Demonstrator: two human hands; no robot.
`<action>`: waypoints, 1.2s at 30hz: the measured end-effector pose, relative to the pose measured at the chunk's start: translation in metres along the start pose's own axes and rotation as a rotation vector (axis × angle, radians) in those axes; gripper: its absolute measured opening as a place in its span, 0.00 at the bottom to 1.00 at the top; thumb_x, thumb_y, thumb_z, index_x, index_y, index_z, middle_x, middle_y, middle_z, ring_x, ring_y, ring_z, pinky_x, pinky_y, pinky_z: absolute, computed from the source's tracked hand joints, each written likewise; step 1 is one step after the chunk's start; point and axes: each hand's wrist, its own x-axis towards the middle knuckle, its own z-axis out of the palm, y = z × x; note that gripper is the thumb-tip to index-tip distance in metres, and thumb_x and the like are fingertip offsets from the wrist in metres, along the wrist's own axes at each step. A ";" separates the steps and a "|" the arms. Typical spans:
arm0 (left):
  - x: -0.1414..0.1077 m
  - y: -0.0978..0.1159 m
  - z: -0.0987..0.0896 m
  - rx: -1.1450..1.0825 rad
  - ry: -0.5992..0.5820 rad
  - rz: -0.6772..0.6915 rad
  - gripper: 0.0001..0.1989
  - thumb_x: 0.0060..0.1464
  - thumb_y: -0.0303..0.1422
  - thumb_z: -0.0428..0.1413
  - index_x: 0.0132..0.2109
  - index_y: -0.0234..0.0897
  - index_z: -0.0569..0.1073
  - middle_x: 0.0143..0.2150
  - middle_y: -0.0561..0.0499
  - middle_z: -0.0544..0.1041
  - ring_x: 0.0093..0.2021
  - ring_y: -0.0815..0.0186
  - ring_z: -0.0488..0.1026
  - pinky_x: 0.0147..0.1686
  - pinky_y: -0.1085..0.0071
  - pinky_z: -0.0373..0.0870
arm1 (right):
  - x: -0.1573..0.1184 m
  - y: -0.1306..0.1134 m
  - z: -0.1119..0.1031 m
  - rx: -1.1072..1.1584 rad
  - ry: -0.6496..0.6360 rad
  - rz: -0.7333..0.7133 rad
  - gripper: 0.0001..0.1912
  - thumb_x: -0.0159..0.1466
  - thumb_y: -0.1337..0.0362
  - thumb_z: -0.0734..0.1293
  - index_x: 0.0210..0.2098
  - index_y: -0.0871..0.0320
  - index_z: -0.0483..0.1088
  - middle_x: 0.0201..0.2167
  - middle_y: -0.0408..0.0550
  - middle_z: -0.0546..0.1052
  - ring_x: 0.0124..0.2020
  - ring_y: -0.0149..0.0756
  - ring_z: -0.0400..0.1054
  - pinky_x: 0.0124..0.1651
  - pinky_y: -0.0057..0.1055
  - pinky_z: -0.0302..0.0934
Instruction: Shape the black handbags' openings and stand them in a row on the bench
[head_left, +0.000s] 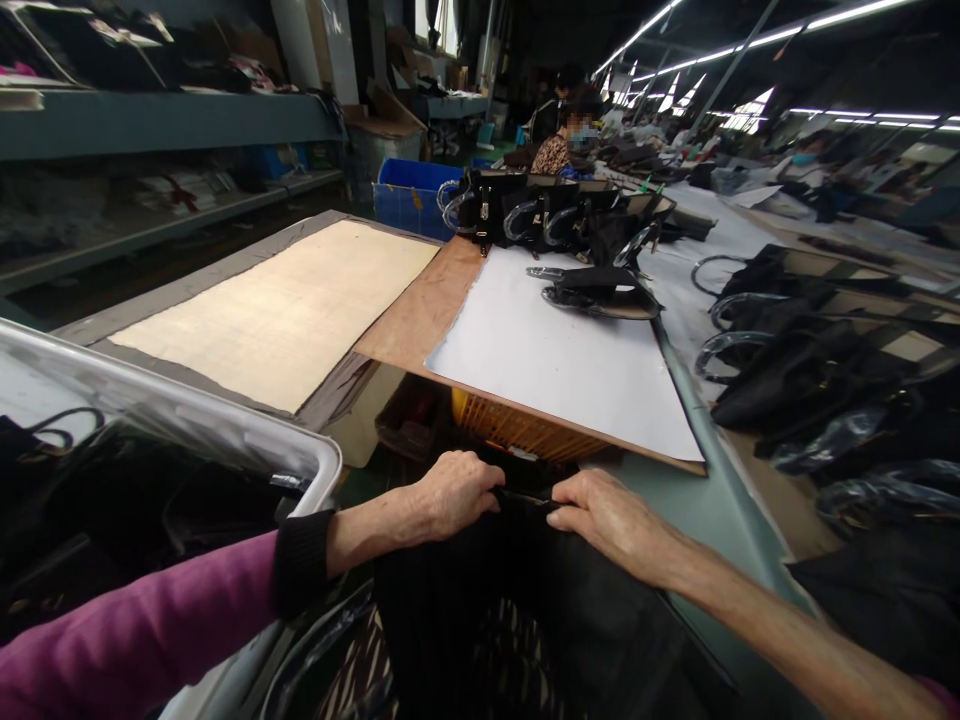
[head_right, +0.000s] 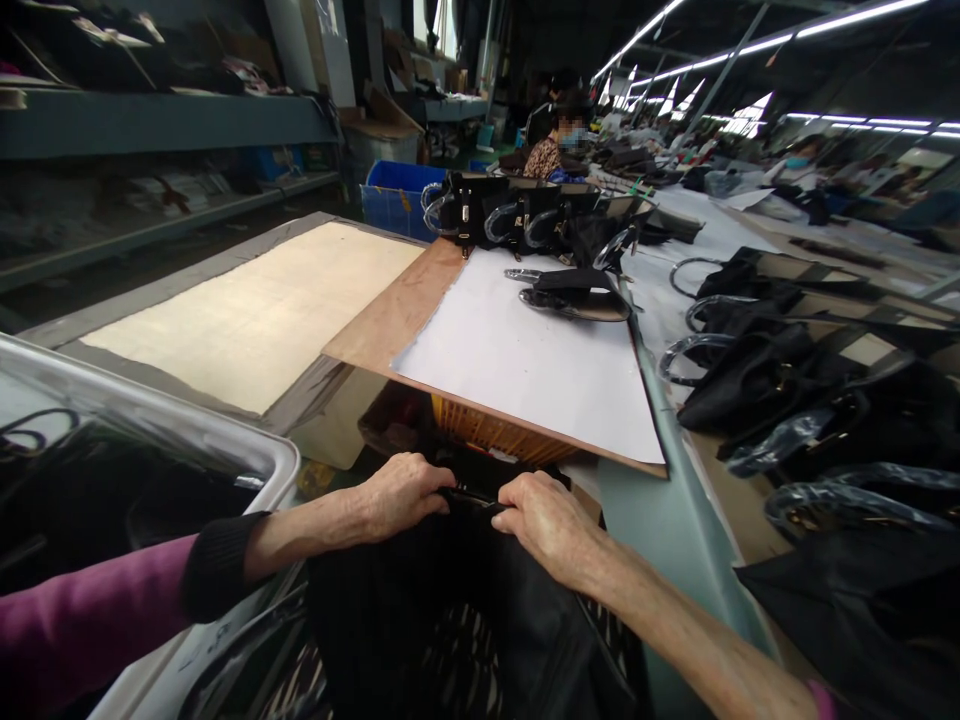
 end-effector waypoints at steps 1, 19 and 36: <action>0.001 -0.001 0.000 -0.033 -0.001 0.009 0.07 0.49 0.33 0.53 0.34 0.38 0.75 0.24 0.52 0.72 0.27 0.65 0.68 0.26 0.75 0.58 | 0.001 0.001 0.001 0.000 0.003 -0.013 0.13 0.54 0.63 0.61 0.16 0.59 0.57 0.17 0.40 0.62 0.26 0.30 0.58 0.30 0.26 0.46; 0.010 0.003 0.001 -0.232 -0.077 -0.049 0.07 0.46 0.33 0.54 0.27 0.37 0.76 0.19 0.55 0.67 0.22 0.71 0.60 0.23 0.76 0.53 | 0.013 0.001 0.029 -0.361 0.124 -0.143 0.08 0.53 0.58 0.68 0.31 0.54 0.68 0.28 0.42 0.77 0.32 0.37 0.70 0.26 0.27 0.45; 0.015 -0.004 0.009 -0.218 -0.080 -0.034 0.09 0.46 0.33 0.53 0.25 0.35 0.74 0.18 0.54 0.66 0.21 0.71 0.61 0.21 0.76 0.53 | 0.022 -0.001 0.036 -0.269 0.141 -0.160 0.13 0.63 0.60 0.58 0.26 0.56 0.68 0.25 0.45 0.76 0.29 0.34 0.70 0.29 0.27 0.49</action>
